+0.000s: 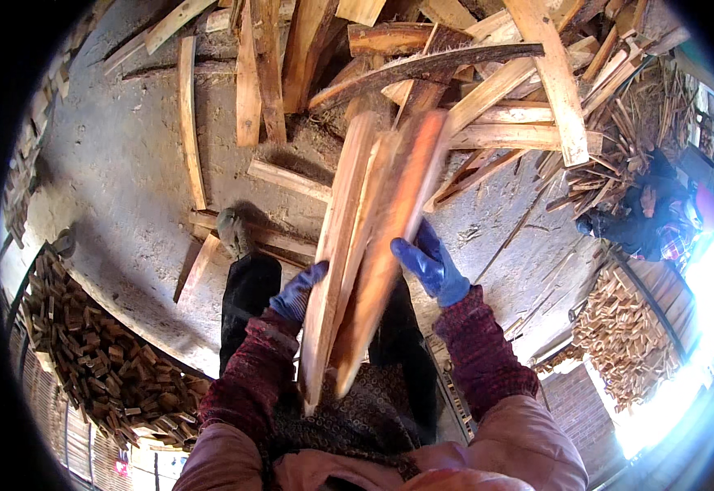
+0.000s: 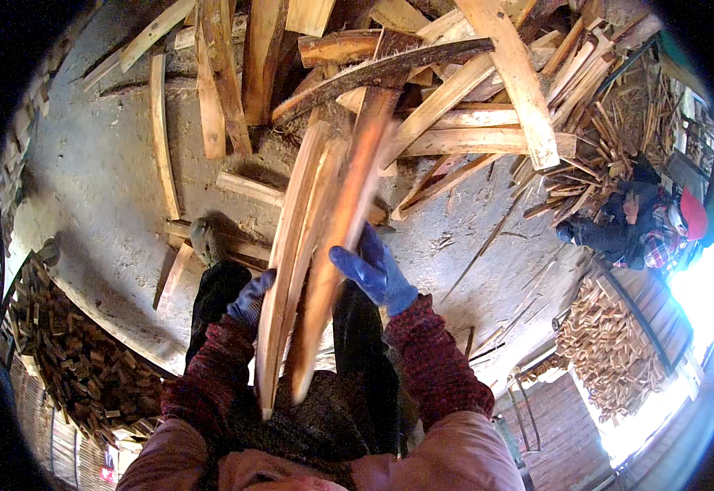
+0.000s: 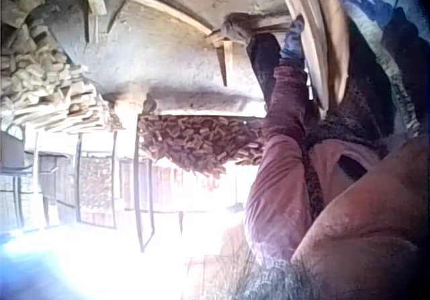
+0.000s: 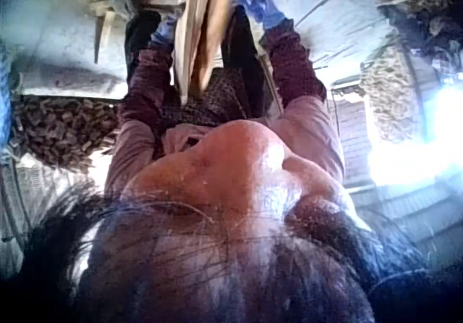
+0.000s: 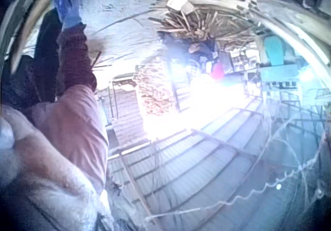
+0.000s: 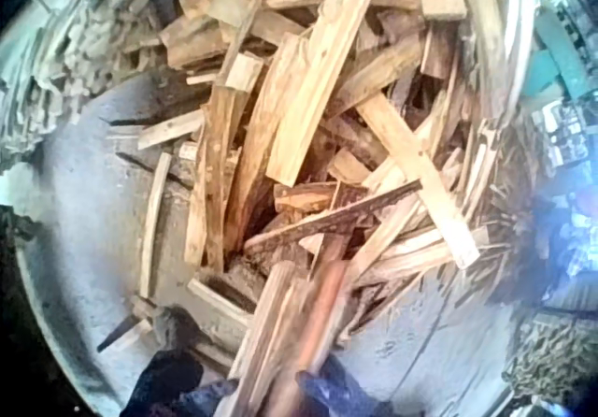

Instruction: The person picks up wooden planks from a large pile on the floor and stacks them into a neat pile. The person wears blue gloves and repeatedly moves wood pieces from a disorganized heap to a growing organized stack.

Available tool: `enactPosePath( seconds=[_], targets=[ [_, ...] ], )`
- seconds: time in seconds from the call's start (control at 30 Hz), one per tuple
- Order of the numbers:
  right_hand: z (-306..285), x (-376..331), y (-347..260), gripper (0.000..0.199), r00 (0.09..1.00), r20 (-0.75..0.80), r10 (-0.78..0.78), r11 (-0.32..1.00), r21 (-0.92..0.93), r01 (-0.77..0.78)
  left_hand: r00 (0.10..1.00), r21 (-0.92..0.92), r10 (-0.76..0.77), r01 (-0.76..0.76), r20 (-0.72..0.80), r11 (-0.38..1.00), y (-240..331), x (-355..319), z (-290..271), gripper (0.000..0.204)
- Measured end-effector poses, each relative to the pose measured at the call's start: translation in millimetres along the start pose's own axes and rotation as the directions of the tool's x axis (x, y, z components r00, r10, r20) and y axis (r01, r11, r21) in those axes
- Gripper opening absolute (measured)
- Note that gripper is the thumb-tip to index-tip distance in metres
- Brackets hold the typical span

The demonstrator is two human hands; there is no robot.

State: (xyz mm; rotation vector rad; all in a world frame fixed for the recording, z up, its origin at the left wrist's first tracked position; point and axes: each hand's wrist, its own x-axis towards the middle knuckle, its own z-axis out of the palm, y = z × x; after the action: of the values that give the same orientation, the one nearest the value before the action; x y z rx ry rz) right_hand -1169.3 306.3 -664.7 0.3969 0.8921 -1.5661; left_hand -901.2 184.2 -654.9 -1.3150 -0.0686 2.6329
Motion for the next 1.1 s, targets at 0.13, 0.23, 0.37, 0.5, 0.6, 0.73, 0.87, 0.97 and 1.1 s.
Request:
enactPosePath(
  seconds=[0.13,0.23,0.37,0.5,0.6,0.73,0.87,0.97,1.1],
  targets=[
    [-6,108,-56,0.046,0.834,-0.14,-0.534,0.734,-0.567,0.375,0.967,0.184,0.061,-0.014,-0.249,0.983,0,-8,-19,0.065],
    [-42,180,-104,0.065,0.715,0.04,-0.698,0.229,-0.934,0.275,0.975,0.073,0.056,-0.041,-0.216,0.997,22,-9,2,0.053],
    [-34,181,-58,0.046,0.79,-0.085,-0.607,0.239,-0.968,0.079,0.969,-0.029,0.096,-0.106,-0.229,0.994,24,-5,-41,0.049],
    [44,52,1,0.031,0.855,-0.368,-0.365,0.663,-0.748,-0.039,0.998,-0.177,0.022,-0.032,-0.06,0.984,26,-12,-43,0.056],
    [80,-27,26,0.032,0.918,-0.386,-0.087,0.52,-0.804,-0.289,0.997,-0.213,0.037,-0.052,-0.073,0.976,13,-8,-18,0.057],
    [52,0,-78,0.054,0.881,-0.053,-0.471,0.206,-0.977,0.051,0.987,-0.226,0.068,-0.099,-0.143,0.969,6,-12,-4,0.057],
    [-14,54,-310,0.113,0.463,0.371,-0.805,-0.582,-0.644,-0.497,0.996,-0.135,0.024,-0.035,-0.083,0.99,32,-14,-4,0.057],
    [-6,83,-334,0.089,0.645,-0.096,-0.758,-0.448,-0.642,-0.622,0.988,0.183,0.138,-0.125,-0.063,0.975,17,-5,-28,0.052],
    [-37,34,-172,0.056,0.885,-0.215,-0.412,0.148,-0.975,-0.168,0.996,0.323,0.077,-0.06,-0.04,0.944,19,6,4,0.051]
  ],
)
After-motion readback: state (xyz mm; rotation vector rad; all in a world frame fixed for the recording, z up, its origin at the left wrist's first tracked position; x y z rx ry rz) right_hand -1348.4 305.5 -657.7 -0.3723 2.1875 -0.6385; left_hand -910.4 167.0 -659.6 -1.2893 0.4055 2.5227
